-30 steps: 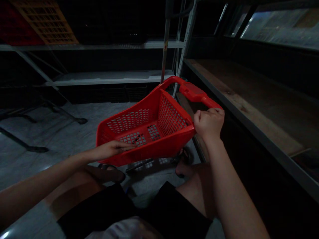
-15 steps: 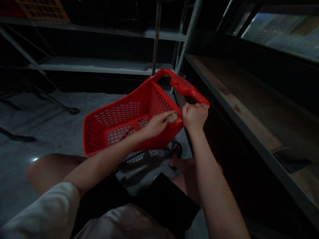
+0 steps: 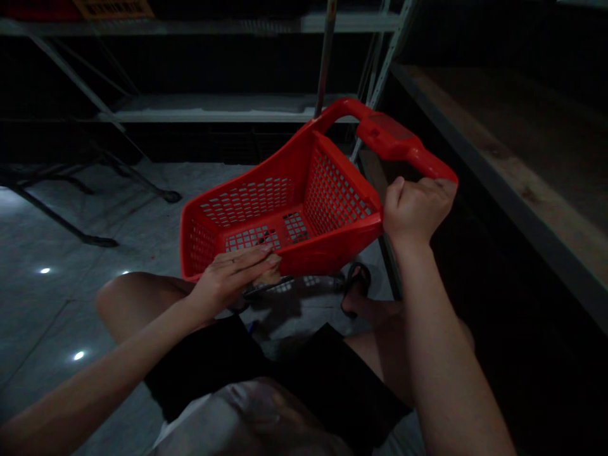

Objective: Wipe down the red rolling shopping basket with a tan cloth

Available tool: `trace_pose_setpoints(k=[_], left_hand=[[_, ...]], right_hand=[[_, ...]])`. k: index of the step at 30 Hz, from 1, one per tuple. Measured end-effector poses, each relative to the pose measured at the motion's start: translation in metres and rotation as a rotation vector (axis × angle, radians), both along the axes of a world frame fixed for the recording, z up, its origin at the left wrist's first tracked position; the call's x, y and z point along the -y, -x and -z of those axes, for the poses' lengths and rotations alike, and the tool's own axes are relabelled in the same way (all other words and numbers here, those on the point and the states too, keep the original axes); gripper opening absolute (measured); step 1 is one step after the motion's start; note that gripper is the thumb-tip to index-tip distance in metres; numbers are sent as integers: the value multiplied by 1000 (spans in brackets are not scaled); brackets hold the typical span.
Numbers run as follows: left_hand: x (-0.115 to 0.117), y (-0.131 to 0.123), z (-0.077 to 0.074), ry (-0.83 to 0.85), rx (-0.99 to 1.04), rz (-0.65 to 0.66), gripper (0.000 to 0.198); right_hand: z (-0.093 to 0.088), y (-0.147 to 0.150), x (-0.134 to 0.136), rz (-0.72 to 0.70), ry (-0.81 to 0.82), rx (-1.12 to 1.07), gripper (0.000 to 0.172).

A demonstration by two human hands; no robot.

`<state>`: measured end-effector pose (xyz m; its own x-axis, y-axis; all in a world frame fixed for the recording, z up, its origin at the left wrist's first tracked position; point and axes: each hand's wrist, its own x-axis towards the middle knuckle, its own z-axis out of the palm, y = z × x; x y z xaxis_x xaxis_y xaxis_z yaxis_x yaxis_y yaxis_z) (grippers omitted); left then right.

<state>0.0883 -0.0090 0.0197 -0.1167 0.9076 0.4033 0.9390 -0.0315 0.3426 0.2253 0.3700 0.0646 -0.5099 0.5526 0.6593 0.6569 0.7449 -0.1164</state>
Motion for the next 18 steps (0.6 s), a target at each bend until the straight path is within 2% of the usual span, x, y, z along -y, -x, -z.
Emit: trace_pose_setpoints(k=[2, 5, 7, 9, 13, 16, 17, 18], left_hand=[[-57, -18, -4, -49, -65, 28, 50], [-142, -46, -20, -59, -86, 63, 53], [-175, -58, -34, -56, -51, 59, 52], [-184, -61, -43, -74, 27, 87, 50], [-164, -52, -43, -138, 252, 150, 32], [-163, -47, -37, -140, 363, 10, 21], [-169, -45, -36, -125, 363, -45, 25], [-176, -44, -36, -98, 347, -93, 40]], right_hand=[[0, 4, 0, 6, -12, 18, 46], [-2, 8, 1, 37, -27, 60, 46], [-3, 7, 1, 47, -39, 86, 47], [-2, 4, 1, 53, -61, 86, 47], [2, -2, 3, 37, -107, 2, 46], [4, -3, 6, 22, -101, -37, 44], [4, -3, 7, 21, -91, -35, 44], [4, -3, 8, 22, -82, -30, 44]])
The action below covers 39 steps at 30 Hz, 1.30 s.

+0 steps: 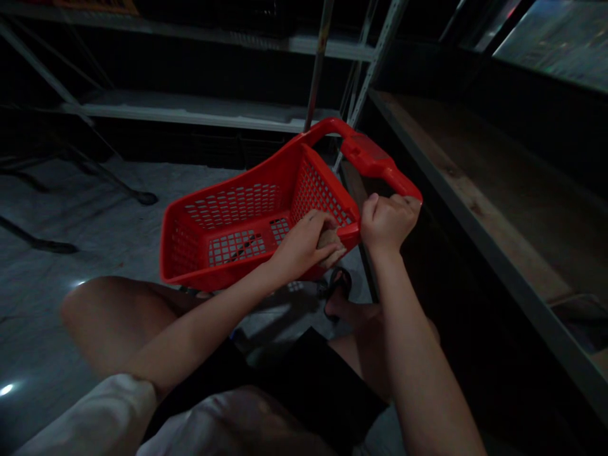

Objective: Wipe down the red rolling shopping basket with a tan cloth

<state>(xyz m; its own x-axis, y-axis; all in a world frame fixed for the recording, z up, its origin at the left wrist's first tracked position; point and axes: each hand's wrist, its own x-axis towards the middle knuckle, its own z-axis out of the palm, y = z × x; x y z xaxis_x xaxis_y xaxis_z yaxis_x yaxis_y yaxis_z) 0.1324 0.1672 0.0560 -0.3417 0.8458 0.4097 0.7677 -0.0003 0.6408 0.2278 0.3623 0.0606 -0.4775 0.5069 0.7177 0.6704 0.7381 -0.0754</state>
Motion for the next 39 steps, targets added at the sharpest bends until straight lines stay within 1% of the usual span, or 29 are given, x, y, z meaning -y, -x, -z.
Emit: trace_pose_setpoints(k=[1, 2, 3, 5, 6, 7, 8, 9, 11, 15, 17, 18, 19, 20, 21, 22, 23, 24, 26, 28, 29, 30, 31, 32, 33, 34, 36, 39], left_hand=[[-9, 2, -1, 51, -20, -24, 57], [-17, 3, -3, 122, -37, -26, 67], [-25, 5, -6, 212, -44, -5, 69], [-33, 10, -11, 396, -34, 88, 54], [-33, 12, -14, 459, -28, 128, 47], [-29, 14, -15, 497, -36, 141, 43], [-22, 15, -15, 511, -62, 123, 41], [-11, 17, -14, 514, -105, 81, 37], [23, 24, -7, 542, -216, -22, 31], [114, 48, 11, 719, -381, -188, 26], [154, 59, 15, 817, -428, -256, 24], [168, 62, 15, 847, -440, -272, 23], [176, 63, 14, 852, -445, -272, 22], [178, 62, 13, 834, -447, -259, 21], [171, 58, 12, 801, -450, -241, 20], [158, 52, 11, 758, -456, -218, 20], [139, 45, 10, 714, -464, -197, 20], [114, 36, 9, 670, -471, -176, 21], [59, 16, 6, 574, -451, -136, 26], [8, -3, -1, 435, -414, -82, 30], [-12, -12, -6, 375, -399, -62, 30], [-26, -18, -9, 328, -389, -43, 31], [-34, -23, -12, 299, -384, -29, 30], [-37, -25, -13, 286, -383, -13, 29], [-34, -24, -11, 287, -385, 2, 28], [-26, -22, -8, 304, -389, 13, 26], [2, -12, 2, 379, -410, 13, 23], [61, 11, 18, 555, -474, -57, 22]], right_hand=[[0, 0, 1, 0, 8, 6, 44], [-1, 1, 1, -2, 13, 10, 44], [-1, 1, 1, -3, 14, 10, 44], [-2, 1, -1, -8, 12, 9, 45], [-2, 1, -1, -9, 11, 13, 44], [-2, 0, -2, -8, 13, 20, 44], [-2, -1, -3, -5, 15, 30, 44], [-2, -1, -4, 0, 18, 39, 43], [-3, -2, -5, 4, 25, 54, 41], [-6, -4, -8, 20, 68, 86, 35], [-4, -3, -13, 30, 79, 89, 33], [-3, -2, -15, 33, 73, 84, 32], [-1, -1, -18, 38, 62, 75, 32], [1, 0, -21, 49, 49, 63, 31], [3, 2, -23, 58, 39, 55, 31], [5, 3, -24, 69, 30, 45, 31], [6, 5, -24, 71, 22, 40, 32], [6, 5, -22, 65, 13, 38, 34], [5, 4, -16, 49, -11, 40, 37], [2, 1, -10, 47, -31, 46, 40], [0, -2, -7, 45, -33, 55, 41], [-1, -5, -6, 45, -33, 63, 42], [-2, -8, -6, 43, -32, 74, 42], [-3, -12, -6, 39, -34, 85, 42], [-4, -17, -7, 32, -38, 97, 42], [-5, -22, -9, 26, -46, 105, 42], [-5, -31, -14, 23, -66, 109, 41], [-2, -42, -22, 24, -66, 120, 40]])
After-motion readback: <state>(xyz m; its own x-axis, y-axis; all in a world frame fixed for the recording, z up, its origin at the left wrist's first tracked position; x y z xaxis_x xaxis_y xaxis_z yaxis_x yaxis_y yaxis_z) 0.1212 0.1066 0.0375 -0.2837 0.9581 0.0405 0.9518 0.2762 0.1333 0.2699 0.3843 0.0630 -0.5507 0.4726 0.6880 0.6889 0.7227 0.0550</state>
